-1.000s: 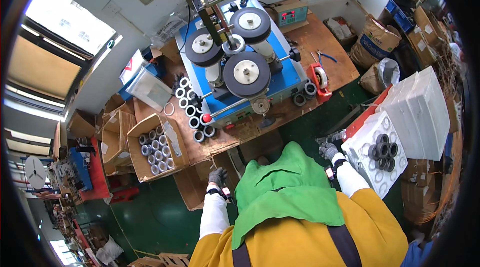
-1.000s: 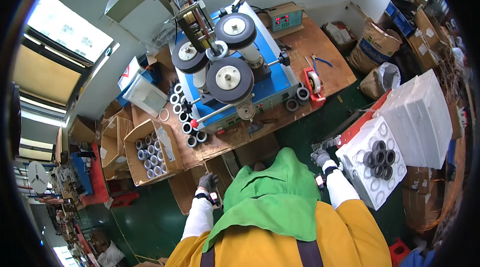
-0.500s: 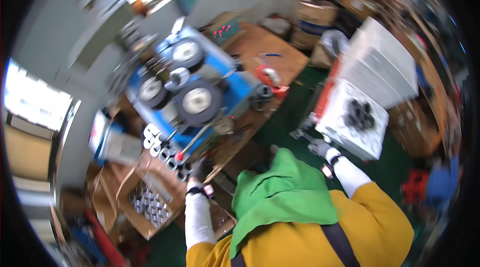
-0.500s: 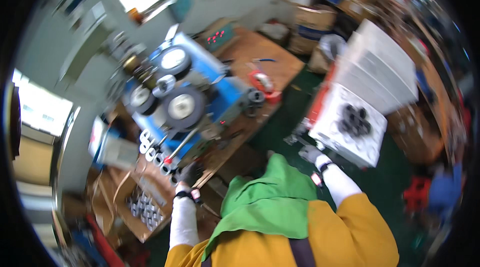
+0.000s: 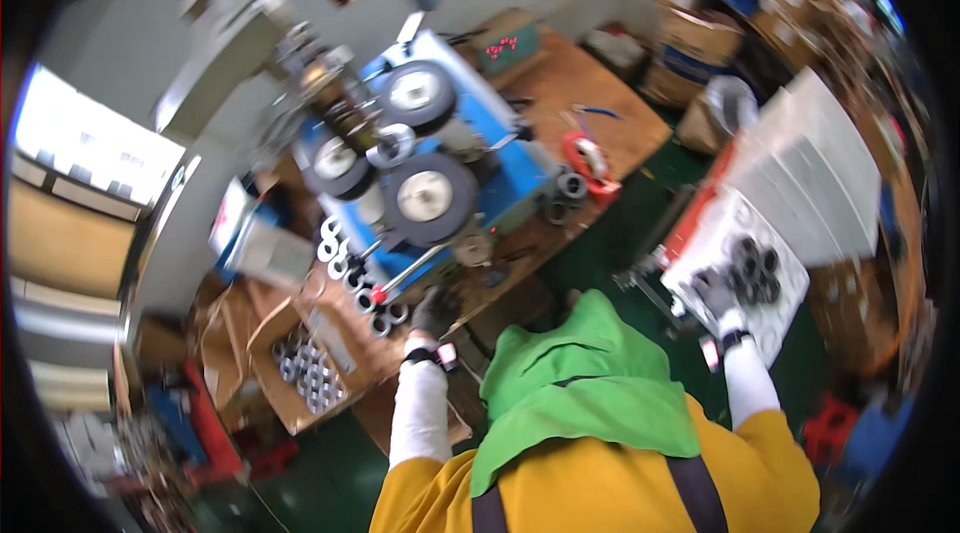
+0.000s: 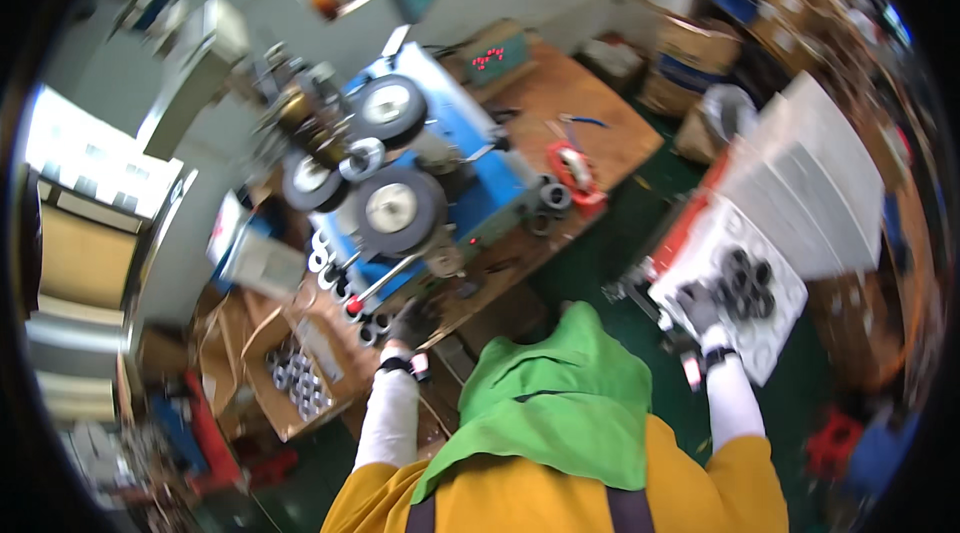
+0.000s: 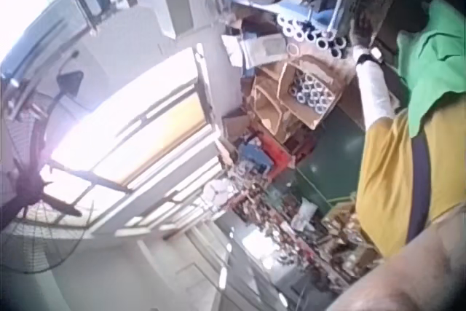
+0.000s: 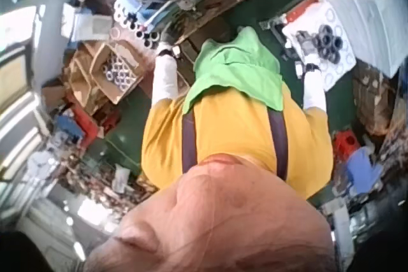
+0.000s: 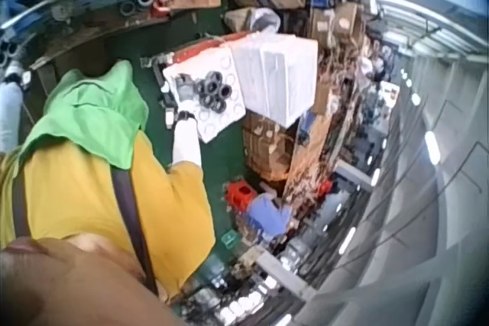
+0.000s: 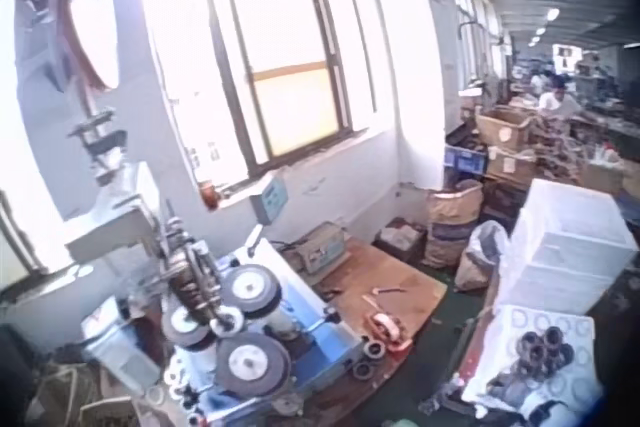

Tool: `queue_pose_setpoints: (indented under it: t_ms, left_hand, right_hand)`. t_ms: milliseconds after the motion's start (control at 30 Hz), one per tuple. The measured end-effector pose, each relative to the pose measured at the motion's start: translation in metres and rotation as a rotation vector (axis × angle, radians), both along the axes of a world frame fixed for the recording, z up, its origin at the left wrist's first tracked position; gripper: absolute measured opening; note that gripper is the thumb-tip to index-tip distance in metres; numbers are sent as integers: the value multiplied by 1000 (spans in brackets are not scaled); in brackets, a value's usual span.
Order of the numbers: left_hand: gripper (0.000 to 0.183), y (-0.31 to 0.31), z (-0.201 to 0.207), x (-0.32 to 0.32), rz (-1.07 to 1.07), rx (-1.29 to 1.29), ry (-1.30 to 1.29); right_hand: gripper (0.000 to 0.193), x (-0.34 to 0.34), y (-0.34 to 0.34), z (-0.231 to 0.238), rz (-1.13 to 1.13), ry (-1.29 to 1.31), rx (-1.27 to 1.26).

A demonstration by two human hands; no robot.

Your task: Operating a specialized machine to assemble or finish circular metal components.

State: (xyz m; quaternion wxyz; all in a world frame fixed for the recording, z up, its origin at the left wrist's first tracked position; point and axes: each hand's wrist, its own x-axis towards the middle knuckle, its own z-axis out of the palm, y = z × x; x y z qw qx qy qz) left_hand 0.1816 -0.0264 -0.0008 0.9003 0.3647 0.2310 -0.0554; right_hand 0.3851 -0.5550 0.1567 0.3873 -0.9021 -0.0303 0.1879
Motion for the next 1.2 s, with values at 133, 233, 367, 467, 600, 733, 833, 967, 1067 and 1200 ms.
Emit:
queue_pose_setpoints:
  t_ms: [133, 233, 367, 467, 600, 733, 833, 967, 1067, 1200]
  left_hand:
    - [36, 11, -41, -25, 427, -1901, 157]
    - [41, -19, -5, 6, 612, -1889, 138]
    - [36, -28, 28, 12, 1647, -2848, -29]
    - [32, -35, 35, 23, 1535, -3086, -32]
    - [29, -36, 20, 13, 1446, -3192, -131]
    - [39, -53, 2, 37, 1679, -3142, -355]
    - [51, -30, -72, -6, 844, -2379, -481]
    - [44, -22, -100, -17, 537, -2165, -460]
    - [45, -24, -87, -12, 771, -1920, -412]
    - [56, -54, 4, 57, 792, -429, 360]
  right_hand:
    - [13, 16, -21, -59, -77, 167, 136]
    - [7, 22, -38, -72, -206, 290, 153]
    - [7, 33, -27, -65, -165, 308, 126]
    - [8, 35, -24, -58, -202, 350, 143]
    - [9, 36, -16, -51, -188, 344, 96]
    - [8, 31, -38, -75, -233, 299, 131]
    - [6, 32, -21, -64, -203, 279, 134]
    - [8, 37, -29, -81, -203, 319, 104]
    - [8, 37, -25, -81, -203, 304, 105]
    - [9, 30, -31, -66, -243, 235, 70]
